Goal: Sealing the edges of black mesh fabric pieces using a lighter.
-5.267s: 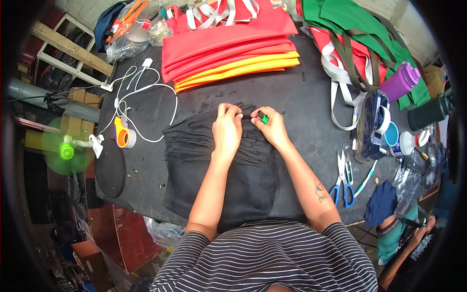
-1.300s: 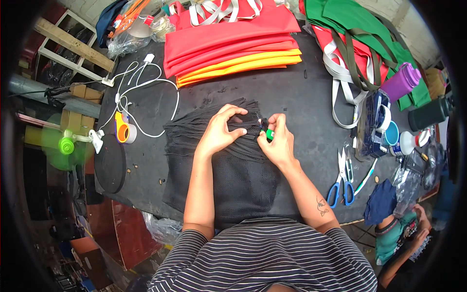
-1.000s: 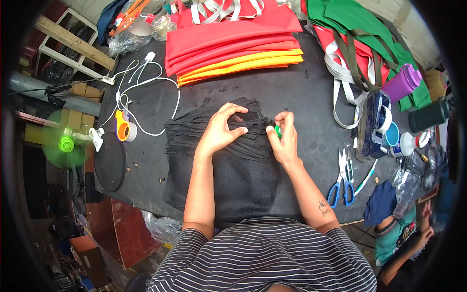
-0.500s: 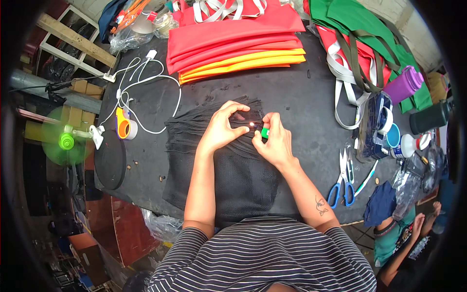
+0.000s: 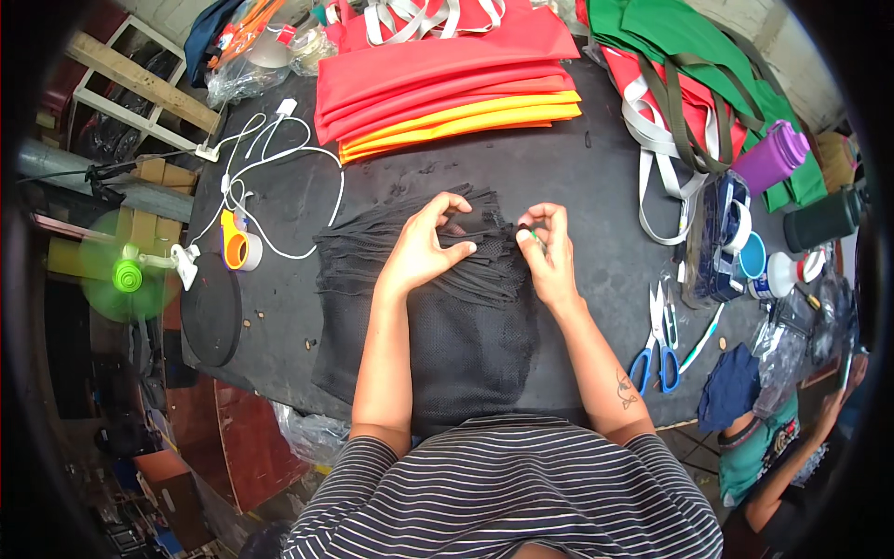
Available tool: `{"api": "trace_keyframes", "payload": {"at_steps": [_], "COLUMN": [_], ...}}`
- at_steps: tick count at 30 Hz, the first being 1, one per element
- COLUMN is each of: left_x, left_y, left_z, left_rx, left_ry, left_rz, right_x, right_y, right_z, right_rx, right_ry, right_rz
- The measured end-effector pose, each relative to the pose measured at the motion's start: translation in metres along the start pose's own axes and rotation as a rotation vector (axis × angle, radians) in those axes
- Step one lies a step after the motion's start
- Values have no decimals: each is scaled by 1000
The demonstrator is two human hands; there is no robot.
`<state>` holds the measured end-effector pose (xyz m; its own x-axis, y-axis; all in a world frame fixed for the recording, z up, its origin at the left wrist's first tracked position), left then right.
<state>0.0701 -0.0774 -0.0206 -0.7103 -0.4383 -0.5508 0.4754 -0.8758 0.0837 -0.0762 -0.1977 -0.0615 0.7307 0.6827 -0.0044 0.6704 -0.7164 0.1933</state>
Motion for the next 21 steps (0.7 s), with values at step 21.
{"api": "trace_keyframes", "payload": {"at_steps": [21], "left_x": [26], "left_y": [29], "left_z": [-2], "left_rx": [-73], "left_ry": [730], "left_rz": [146], "right_x": [-2], "right_y": [-16], "right_z": [21], "right_rx": [41], "right_ry": [276], "right_rz": [-106]}}
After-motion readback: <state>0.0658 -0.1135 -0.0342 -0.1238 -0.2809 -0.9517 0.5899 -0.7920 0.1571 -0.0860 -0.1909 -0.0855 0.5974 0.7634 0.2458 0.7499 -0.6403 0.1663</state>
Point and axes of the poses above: each hand's wrist, its own y-axis towards the middle knuckle, its own x-axis out of the palm, z = x × y, the point moved 7 cm from there along y, towards the middle knuckle, and after that the axes turned 5 degrees about y, right-handed, at the moved point
